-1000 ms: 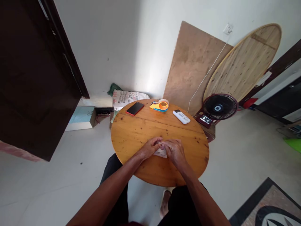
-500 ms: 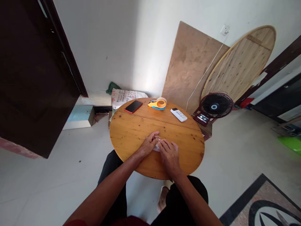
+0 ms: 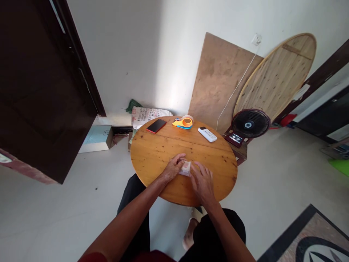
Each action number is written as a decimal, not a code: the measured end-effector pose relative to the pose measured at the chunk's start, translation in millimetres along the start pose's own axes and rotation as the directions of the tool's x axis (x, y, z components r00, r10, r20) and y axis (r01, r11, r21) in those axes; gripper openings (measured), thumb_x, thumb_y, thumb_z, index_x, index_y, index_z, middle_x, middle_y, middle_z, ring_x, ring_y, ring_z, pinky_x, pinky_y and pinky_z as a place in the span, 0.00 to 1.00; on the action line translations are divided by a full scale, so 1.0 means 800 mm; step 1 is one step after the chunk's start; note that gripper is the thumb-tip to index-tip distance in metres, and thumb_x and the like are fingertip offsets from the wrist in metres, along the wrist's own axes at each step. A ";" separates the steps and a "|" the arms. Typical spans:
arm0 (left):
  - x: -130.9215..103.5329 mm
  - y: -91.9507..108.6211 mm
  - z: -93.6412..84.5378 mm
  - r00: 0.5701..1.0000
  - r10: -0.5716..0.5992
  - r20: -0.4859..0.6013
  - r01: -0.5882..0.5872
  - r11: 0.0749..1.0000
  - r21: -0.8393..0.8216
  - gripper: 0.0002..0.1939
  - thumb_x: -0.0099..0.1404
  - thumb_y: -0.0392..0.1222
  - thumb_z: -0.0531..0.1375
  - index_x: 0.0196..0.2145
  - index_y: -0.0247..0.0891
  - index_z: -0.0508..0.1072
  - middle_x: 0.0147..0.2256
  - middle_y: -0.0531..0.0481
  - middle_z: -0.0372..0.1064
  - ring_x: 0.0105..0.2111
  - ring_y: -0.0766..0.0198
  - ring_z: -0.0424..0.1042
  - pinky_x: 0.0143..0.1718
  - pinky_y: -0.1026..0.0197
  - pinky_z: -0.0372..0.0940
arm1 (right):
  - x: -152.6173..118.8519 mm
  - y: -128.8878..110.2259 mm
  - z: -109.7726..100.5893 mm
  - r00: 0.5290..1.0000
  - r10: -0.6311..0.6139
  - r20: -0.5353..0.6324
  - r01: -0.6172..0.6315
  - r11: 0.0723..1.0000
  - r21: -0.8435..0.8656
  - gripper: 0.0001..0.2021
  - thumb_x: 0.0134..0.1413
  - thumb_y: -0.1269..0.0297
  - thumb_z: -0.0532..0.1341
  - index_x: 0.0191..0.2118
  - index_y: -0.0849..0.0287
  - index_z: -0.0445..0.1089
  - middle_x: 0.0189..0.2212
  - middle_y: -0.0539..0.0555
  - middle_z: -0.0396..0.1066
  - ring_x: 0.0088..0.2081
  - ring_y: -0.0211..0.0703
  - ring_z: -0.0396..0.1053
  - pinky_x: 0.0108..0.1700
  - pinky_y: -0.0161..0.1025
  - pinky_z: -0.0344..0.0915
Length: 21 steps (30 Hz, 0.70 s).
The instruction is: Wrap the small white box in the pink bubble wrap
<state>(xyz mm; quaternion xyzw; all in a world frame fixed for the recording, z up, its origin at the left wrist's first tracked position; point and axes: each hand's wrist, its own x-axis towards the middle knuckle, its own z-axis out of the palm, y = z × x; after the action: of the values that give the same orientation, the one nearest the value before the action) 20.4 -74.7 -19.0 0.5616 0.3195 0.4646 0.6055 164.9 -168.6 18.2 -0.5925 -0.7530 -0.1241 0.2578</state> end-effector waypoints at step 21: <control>-0.006 -0.003 -0.001 0.999 -0.005 -0.037 0.003 0.998 -0.058 0.25 0.58 0.47 0.60 0.52 0.35 0.66 0.49 0.41 0.69 0.42 0.60 0.70 0.43 0.59 0.66 | -0.052 -0.004 0.009 0.990 0.063 -0.126 -0.052 0.995 0.091 0.14 0.57 0.72 0.53 0.45 0.55 0.71 0.57 0.60 0.60 0.54 0.51 0.61 0.51 0.51 0.59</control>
<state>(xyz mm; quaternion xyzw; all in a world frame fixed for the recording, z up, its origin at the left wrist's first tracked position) 18.3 -78.2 -22.1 0.5345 0.3183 0.4828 0.6163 166.9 -200.5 -9.3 -0.5927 -0.7222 -0.1216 0.3351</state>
